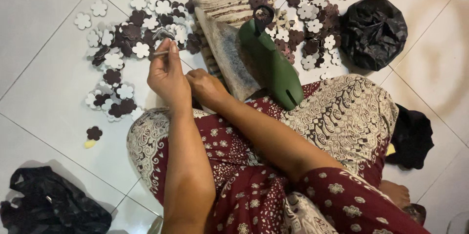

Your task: The person sits on the floor and repeatedly uses a green handheld press to shape small flower-shaped pieces. They pick up a piece, place it in the press, squeeze the press, remove the shaped piece, and set it aside. The process is repeated continuously with white and dark brown pieces.

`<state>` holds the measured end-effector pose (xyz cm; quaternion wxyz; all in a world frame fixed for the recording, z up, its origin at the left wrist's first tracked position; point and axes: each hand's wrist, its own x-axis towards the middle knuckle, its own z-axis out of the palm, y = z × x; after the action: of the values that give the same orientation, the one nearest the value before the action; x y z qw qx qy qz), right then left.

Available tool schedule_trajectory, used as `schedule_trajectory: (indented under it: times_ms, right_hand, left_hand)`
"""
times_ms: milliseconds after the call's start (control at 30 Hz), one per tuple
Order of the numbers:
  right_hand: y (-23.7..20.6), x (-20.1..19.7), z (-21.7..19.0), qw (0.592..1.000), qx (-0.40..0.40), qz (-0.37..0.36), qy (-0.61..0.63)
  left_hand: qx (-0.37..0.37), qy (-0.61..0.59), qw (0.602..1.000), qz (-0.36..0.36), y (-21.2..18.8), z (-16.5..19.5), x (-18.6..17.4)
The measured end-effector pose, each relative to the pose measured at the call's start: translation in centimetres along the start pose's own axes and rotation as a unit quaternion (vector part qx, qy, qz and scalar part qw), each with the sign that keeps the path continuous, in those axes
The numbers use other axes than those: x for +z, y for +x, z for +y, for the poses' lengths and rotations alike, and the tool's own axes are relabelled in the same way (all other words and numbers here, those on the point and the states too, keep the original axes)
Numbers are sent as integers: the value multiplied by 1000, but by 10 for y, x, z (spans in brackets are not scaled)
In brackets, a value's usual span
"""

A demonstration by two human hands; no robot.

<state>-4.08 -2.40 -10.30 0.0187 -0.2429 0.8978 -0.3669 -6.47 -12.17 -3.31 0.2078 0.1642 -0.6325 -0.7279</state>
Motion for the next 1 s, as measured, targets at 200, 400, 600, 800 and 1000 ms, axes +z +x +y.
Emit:
schedule_trajectory:
  times_ms: [200,400,600,800,1000]
  right_hand:
    - [-2,-32,-17,1000,-2,-19,-18]
    - [-5,-129,-26,996,88,-10,20]
    - [-15,-203,-17,993,100,-60,-10]
    - [-21,-181,-8,969,134,-194,-72]
    - [-26,-161,-2,987,62,-81,-125]
  left_hand:
    - [30,6,1000,5,1,-9,3]
    - [-48,-51,997,-18,-2,-15,-1]
    - [-33,-38,994,-94,-13,-19,12]
    - [-107,26,983,-148,-23,-10,15]
    - [-158,128,958,-203,-40,-2,17]
